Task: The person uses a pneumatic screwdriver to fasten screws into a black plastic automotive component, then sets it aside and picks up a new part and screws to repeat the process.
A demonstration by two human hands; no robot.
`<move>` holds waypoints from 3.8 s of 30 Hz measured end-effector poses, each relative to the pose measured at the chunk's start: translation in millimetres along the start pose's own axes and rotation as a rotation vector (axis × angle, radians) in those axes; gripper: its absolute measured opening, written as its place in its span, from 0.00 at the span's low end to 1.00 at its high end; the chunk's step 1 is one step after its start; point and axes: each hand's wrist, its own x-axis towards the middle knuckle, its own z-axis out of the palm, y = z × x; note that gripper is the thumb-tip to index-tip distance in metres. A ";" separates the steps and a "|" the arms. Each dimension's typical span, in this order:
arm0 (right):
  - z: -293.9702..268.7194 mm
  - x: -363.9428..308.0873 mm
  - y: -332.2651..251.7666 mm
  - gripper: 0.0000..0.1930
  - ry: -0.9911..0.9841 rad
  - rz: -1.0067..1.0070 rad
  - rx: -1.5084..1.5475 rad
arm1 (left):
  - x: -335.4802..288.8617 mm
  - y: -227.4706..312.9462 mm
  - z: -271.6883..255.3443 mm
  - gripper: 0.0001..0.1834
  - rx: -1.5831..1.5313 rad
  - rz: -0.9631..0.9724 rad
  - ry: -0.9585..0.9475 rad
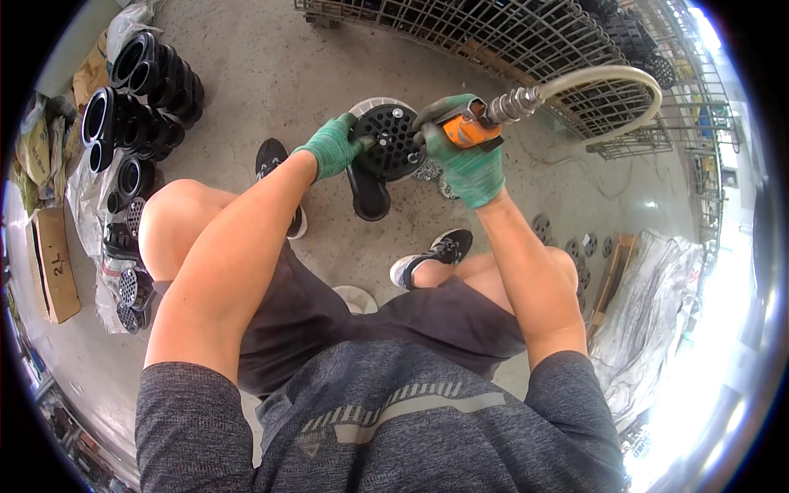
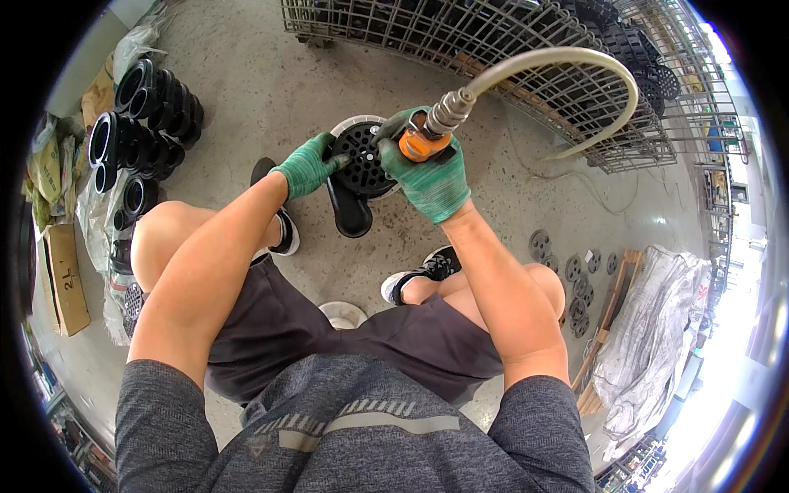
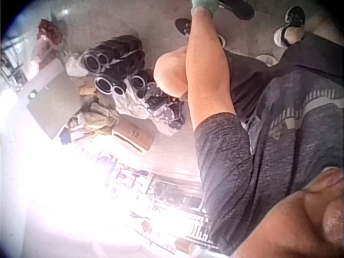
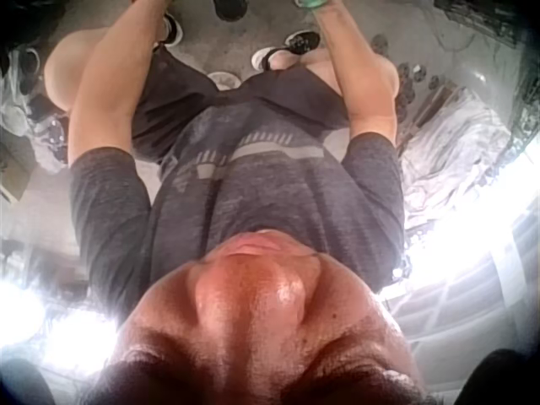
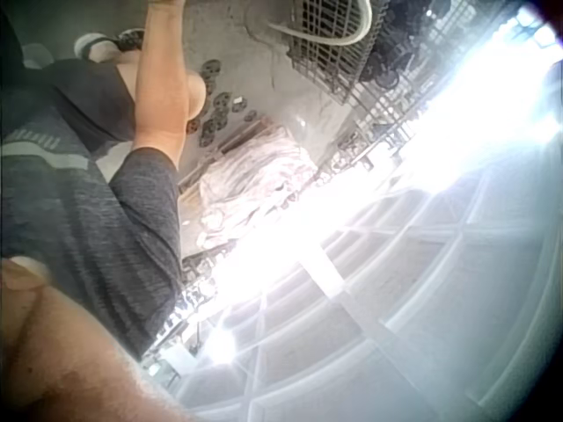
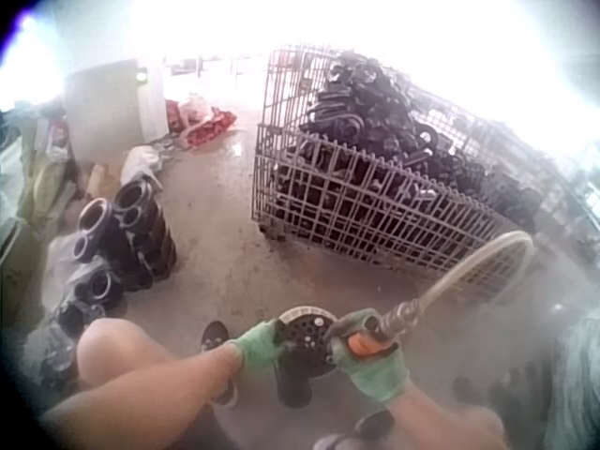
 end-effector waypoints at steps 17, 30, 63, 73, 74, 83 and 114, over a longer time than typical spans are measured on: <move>-5.9 0.8 -6.5 0.12 0.004 0.003 0.100 | 5.2 -34.0 38.9 0.43 -0.105 0.173 0.340; 37.0 22.1 -10.1 0.11 0.056 -0.083 0.183 | -1.9 -44.6 91.2 0.69 -0.592 0.387 0.371; 66.0 27.3 1.6 0.13 -0.174 0.072 0.082 | -17.8 -22.6 81.2 0.68 -0.330 0.211 0.444; 65.1 24.9 7.4 0.12 -0.180 -0.013 0.026 | -9.1 -31.7 89.3 0.69 -0.344 0.225 0.465; 64.9 24.6 7.3 0.13 -0.178 -0.019 0.016 | -9.3 -32.1 90.2 0.69 -0.345 0.224 0.465; 66.1 24.7 8.6 0.14 -0.170 -0.022 -0.034 | -11.6 -30.4 88.3 0.68 -0.329 0.240 0.484; 68.5 24.8 10.6 0.14 -0.126 -0.037 -0.029 | -11.4 -32.9 89.7 0.71 -0.306 0.235 0.492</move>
